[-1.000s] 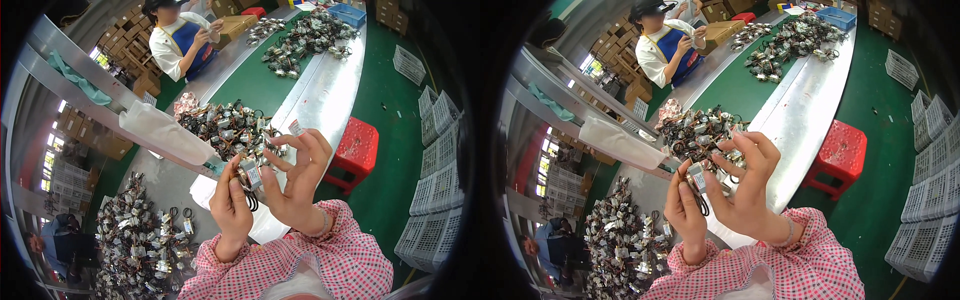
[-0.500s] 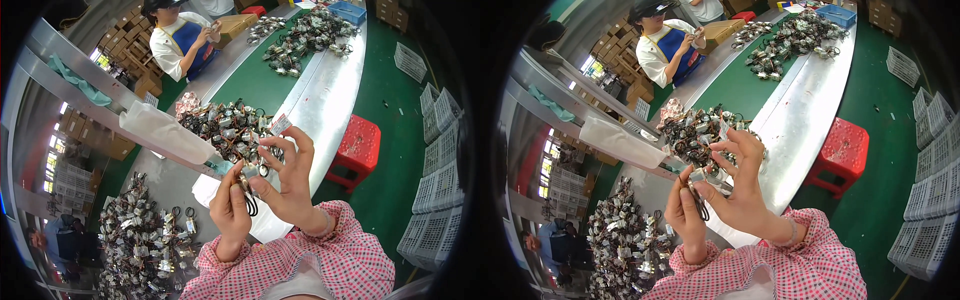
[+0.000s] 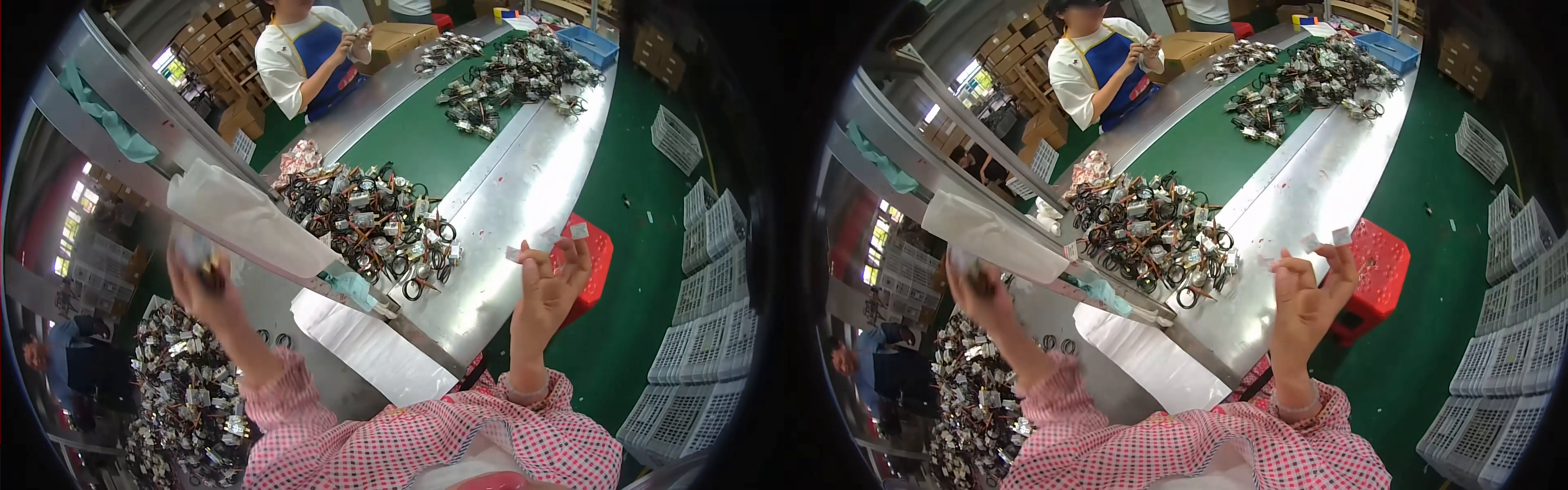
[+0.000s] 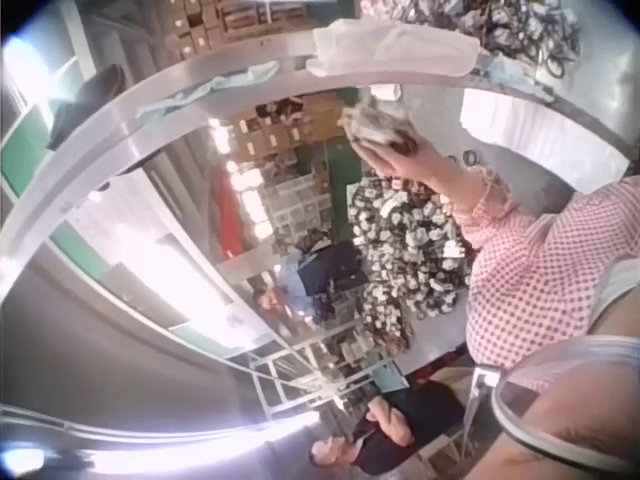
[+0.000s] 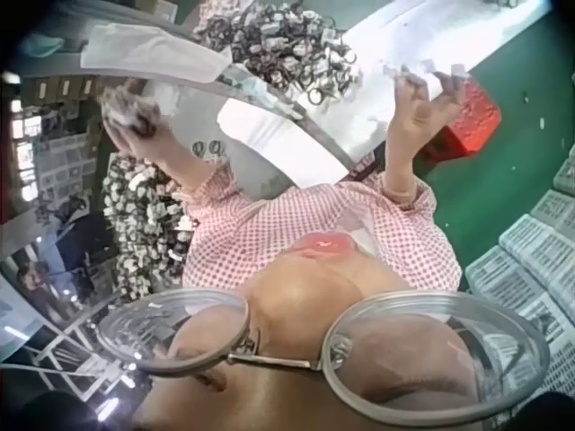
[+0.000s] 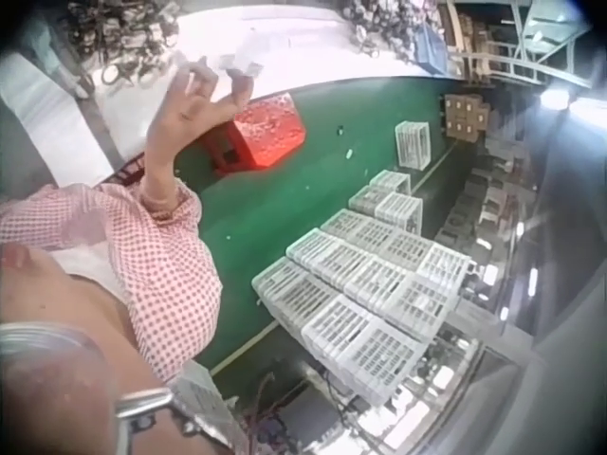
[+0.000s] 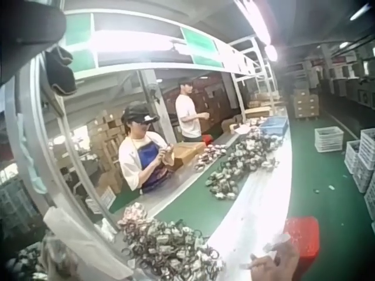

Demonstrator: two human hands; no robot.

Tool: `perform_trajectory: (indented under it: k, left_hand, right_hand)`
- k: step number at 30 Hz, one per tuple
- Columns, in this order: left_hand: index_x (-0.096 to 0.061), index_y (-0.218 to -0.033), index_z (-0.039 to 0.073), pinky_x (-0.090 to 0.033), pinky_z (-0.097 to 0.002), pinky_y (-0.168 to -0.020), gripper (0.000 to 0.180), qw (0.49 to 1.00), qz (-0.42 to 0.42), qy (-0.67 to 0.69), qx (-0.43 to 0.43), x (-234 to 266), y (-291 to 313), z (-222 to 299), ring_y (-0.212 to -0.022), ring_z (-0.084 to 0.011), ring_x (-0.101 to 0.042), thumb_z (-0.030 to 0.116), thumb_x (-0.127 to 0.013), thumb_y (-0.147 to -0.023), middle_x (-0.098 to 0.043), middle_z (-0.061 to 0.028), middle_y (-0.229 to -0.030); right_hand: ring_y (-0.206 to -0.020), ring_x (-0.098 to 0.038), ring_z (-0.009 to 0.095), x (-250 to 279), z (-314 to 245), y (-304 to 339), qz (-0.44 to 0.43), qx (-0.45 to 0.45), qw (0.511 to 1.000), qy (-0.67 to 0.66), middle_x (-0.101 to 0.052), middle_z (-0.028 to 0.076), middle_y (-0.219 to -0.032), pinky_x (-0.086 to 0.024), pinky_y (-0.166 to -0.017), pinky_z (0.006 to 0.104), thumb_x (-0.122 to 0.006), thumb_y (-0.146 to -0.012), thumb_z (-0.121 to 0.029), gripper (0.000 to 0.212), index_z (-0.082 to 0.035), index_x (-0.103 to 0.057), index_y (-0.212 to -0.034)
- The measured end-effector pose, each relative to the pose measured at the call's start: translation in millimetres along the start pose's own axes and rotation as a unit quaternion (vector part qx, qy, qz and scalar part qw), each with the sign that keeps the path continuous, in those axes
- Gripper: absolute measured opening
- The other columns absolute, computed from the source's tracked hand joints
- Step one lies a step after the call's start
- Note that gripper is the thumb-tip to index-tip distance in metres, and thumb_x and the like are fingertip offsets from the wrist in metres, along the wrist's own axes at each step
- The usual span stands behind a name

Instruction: Applying adhesive labels to small electronic motors at a production workbench.

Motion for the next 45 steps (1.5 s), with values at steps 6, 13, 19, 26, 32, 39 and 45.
perform_trajectory:
  k: [6, 13, 19, 26, 32, 39, 45]
  left_hand:
    - [-0.053, -0.114, 0.004, -0.048, -0.0272, -0.067, 0.033, 0.901, -0.201, 0.330, 0.196, -145.0, -23.2, 53.7, -0.078, -0.0117, -0.056, -0.006, -0.043, -0.084, -0.060, -0.0065, -0.095]
    - [-0.061, -0.095, 0.012, -0.046, -0.0393, -0.070, 0.025, 0.768, -0.493, 0.360, -0.197, -221.7, 74.7, 121.3, -0.078, -0.0267, -0.058, 0.003, -0.049, -0.075, -0.060, -0.0101, -0.080]
    - [-0.049, -0.114, 0.010, -0.038, -0.0380, -0.087, 0.040, 0.752, -0.493, 0.229, -0.373, -199.0, 95.1, 102.8, -0.102, -0.0237, -0.050, 0.007, -0.053, -0.074, -0.055, -0.0061, -0.099]
    - [-0.060, -0.092, 0.007, -0.046, -0.0400, -0.077, 0.019, 0.816, -0.572, 0.077, 0.036, -46.7, 20.1, 21.9, -0.091, -0.0301, -0.058, 0.011, -0.054, -0.075, -0.060, -0.0115, -0.092]
    - [-0.060, -0.081, -0.002, -0.047, -0.0447, -0.074, 0.024, 0.507, -0.844, -0.092, 0.149, 126.4, 104.4, -1.1, -0.084, -0.0364, -0.059, 0.020, -0.056, -0.071, -0.061, -0.0214, -0.085]
    - [-0.050, -0.106, 0.005, -0.036, -0.0543, -0.086, 0.045, 0.599, -0.751, -0.213, 0.178, 186.4, 197.7, 35.3, -0.114, -0.0318, -0.039, 0.027, -0.065, -0.071, -0.044, -0.0147, -0.114]
    - [-0.053, -0.101, 0.005, -0.036, -0.0477, -0.089, 0.046, 0.688, -0.698, -0.192, 0.057, 198.8, 186.4, 29.5, -0.118, -0.0342, -0.034, 0.022, -0.070, -0.063, -0.042, -0.0162, -0.120]
  right_hand:
    - [-0.084, -0.055, 0.016, 19.3, 9.0, -7.9, 0.038, -0.020, 0.999, 0.027, -0.033, 0.009, -0.119, -0.041, -0.091, 0.0364, -0.050, -0.083, 0.005, 0.052, -0.002, -0.026, -0.128]
    - [-0.081, -0.053, 0.015, 17.7, 12.3, -3.2, 0.042, -0.024, 0.998, 0.026, -0.034, 0.008, -0.118, -0.041, -0.090, 0.0384, -0.051, -0.083, 0.004, 0.053, -0.004, -0.026, -0.129]
    - [-0.082, -0.053, 0.014, 8.4, 5.2, 0.4, 0.022, -0.025, 0.999, 0.039, -0.034, 0.008, -0.117, -0.041, -0.092, 0.0376, -0.052, -0.082, 0.004, 0.055, -0.005, -0.025, -0.129]
    - [-0.083, -0.053, 0.014, -0.9, 2.4, 5.3, 0.012, -0.050, 0.999, 0.008, -0.034, 0.008, -0.116, -0.041, -0.092, 0.0360, -0.053, -0.079, 0.008, 0.058, -0.005, -0.027, -0.128]
    - [-0.082, -0.049, 0.012, -28.8, -5.8, 20.0, -0.033, -0.077, 0.996, -0.016, -0.033, 0.008, -0.116, -0.040, -0.093, 0.0383, -0.053, -0.077, 0.011, 0.060, -0.006, -0.028, -0.128]
    - [-0.080, -0.047, 0.012, -54.7, -10.8, 42.5, -0.109, -0.090, 0.989, -0.042, -0.033, 0.008, -0.115, -0.039, -0.095, 0.0405, -0.054, -0.077, 0.010, 0.062, -0.008, -0.026, -0.129]
    - [-0.078, -0.047, 0.011, -57.6, -14.5, 47.4, -0.124, -0.084, 0.988, -0.040, -0.033, 0.008, -0.115, -0.039, -0.095, 0.0398, -0.055, -0.076, 0.009, 0.063, -0.007, -0.026, -0.129]
Point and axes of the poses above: each hand's wrist, its own y-axis away from the middle knuckle, its own x-axis out of the back of the hand, z = x × y, the point moved 1 cm from there along -y, towards the middle knuckle
